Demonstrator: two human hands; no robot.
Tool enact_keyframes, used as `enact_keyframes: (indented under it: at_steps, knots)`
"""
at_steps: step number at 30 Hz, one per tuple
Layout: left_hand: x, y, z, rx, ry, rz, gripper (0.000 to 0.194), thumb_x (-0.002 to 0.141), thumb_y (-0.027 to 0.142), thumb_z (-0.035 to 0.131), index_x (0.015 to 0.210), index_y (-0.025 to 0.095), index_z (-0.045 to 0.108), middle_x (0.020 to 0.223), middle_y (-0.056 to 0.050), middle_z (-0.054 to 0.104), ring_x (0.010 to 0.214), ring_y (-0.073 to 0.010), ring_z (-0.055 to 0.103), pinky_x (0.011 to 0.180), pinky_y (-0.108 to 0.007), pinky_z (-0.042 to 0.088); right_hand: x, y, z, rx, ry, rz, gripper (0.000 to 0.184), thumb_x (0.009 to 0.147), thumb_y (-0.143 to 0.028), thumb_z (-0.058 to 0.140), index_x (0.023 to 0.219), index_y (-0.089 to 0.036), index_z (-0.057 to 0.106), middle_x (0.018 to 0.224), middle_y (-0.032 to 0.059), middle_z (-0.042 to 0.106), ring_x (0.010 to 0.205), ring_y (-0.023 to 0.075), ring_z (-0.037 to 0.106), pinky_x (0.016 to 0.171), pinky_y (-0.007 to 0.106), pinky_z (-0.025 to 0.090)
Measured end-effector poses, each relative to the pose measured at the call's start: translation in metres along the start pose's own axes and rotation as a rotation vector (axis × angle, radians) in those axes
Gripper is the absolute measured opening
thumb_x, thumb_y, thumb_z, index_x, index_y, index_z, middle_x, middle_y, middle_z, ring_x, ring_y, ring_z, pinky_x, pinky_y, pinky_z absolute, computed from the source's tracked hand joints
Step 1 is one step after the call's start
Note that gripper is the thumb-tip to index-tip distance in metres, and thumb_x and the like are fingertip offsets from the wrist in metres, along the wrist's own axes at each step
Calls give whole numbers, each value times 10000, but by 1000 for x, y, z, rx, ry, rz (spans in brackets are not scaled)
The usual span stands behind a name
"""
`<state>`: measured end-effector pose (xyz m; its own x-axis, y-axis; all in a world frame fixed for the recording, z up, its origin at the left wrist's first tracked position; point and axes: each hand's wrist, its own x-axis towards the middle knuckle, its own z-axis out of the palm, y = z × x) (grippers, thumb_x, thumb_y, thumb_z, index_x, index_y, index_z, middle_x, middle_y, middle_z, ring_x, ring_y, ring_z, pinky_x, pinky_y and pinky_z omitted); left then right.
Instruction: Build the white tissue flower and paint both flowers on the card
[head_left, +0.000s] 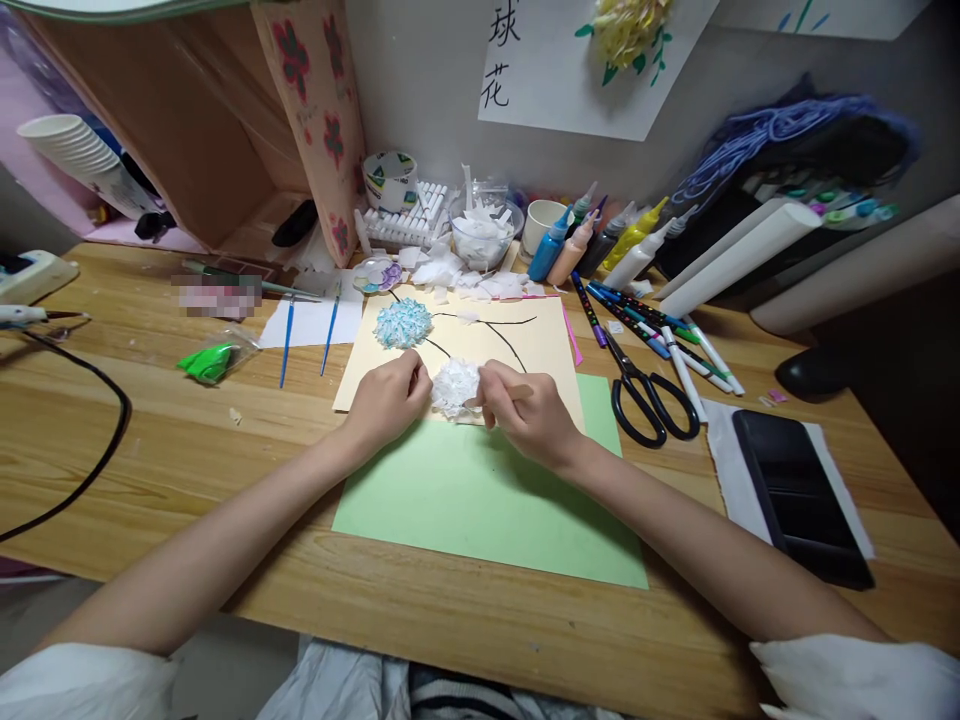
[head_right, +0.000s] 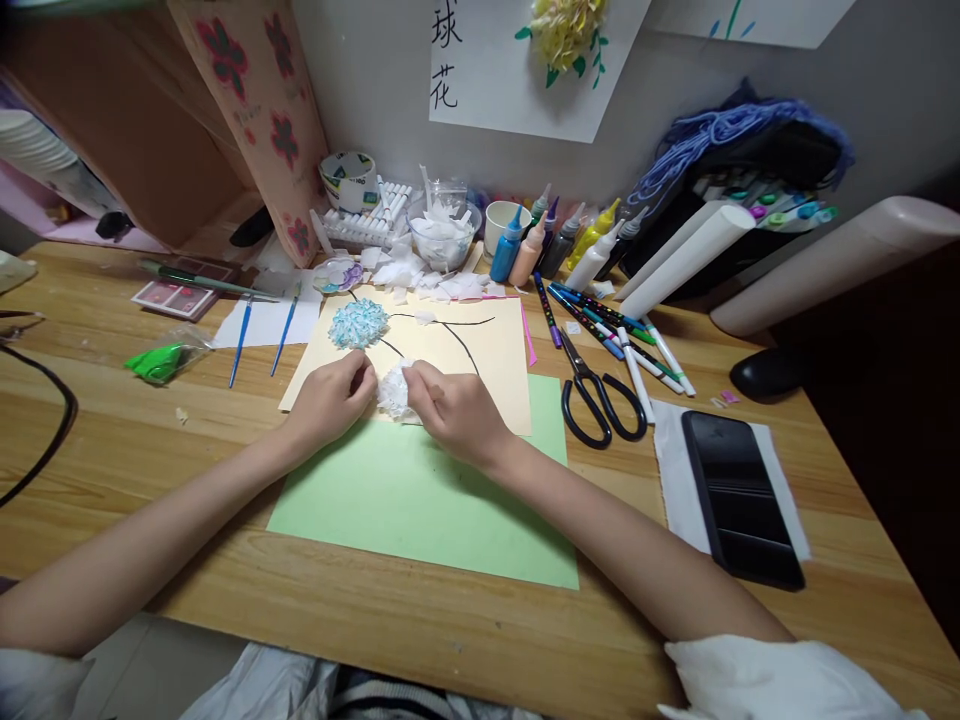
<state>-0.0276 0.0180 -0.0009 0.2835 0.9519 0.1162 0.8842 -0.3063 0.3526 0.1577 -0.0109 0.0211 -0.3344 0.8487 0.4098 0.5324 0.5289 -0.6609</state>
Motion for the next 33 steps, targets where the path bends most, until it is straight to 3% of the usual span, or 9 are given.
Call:
enact_keyframes:
  at_steps: [4, 8, 13, 22, 29, 31, 33]
  knots:
    - [0, 0, 0, -3, 5, 1, 179, 883, 224, 392, 778, 188, 532, 692, -44, 627, 633, -192, 578, 573, -283, 323, -15, 6, -3, 102, 141, -145, 395, 958, -218, 295, 609, -190, 478, 495, -13, 520, 416, 84, 479, 457, 212, 364]
    - [0, 0, 0, -7, 6, -3, 176, 884, 223, 391, 777, 187, 526, 688, -41, 621, 622, -187, 570, 571, -282, 316, -22, 11, 0, 61, 123, -353, 365, 947, -180, 308, 624, -191, 477, 471, -23, 492, 398, 81, 460, 429, 217, 340]
    - [0, 0, 0, -11, -1, 2, 174, 882, 223, 395, 768, 188, 522, 696, -41, 625, 631, -185, 569, 579, -282, 319, -21, 17, 6, -48, 94, -427, 354, 941, -171, 303, 626, -194, 463, 461, -24, 482, 411, 90, 474, 429, 223, 343]
    - [1, -1, 0, -28, -5, 3, 177, 876, 229, 399, 769, 188, 534, 701, -42, 635, 636, -181, 571, 586, -281, 336, -20, 22, 6, -69, 86, -350, 368, 955, -207, 304, 627, -189, 470, 478, -7, 504, 431, 101, 502, 454, 226, 360]
    - [1, -1, 1, -24, 2, 6, 180, 869, 241, 403, 743, 192, 522, 679, -36, 623, 616, -177, 559, 568, -278, 321, -5, 14, 6, 65, 52, 9, 394, 974, -298, 316, 623, -198, 464, 429, -41, 487, 404, 77, 504, 461, 190, 379]
    - [1, 0, 1, -20, 0, 7, 178, 867, 237, 403, 740, 192, 519, 677, -37, 622, 612, -178, 555, 563, -279, 314, -6, 14, 6, 108, 61, 13, 403, 973, -305, 317, 617, -195, 473, 417, -43, 476, 396, 78, 497, 454, 191, 382]
    - [2, 0, 1, -14, -3, 8, 178, 866, 235, 403, 739, 192, 519, 677, -38, 623, 614, -180, 555, 562, -281, 310, -10, 16, 5, 104, 93, -74, 418, 971, -287, 298, 603, -193, 472, 451, -27, 502, 401, 80, 488, 447, 203, 377]
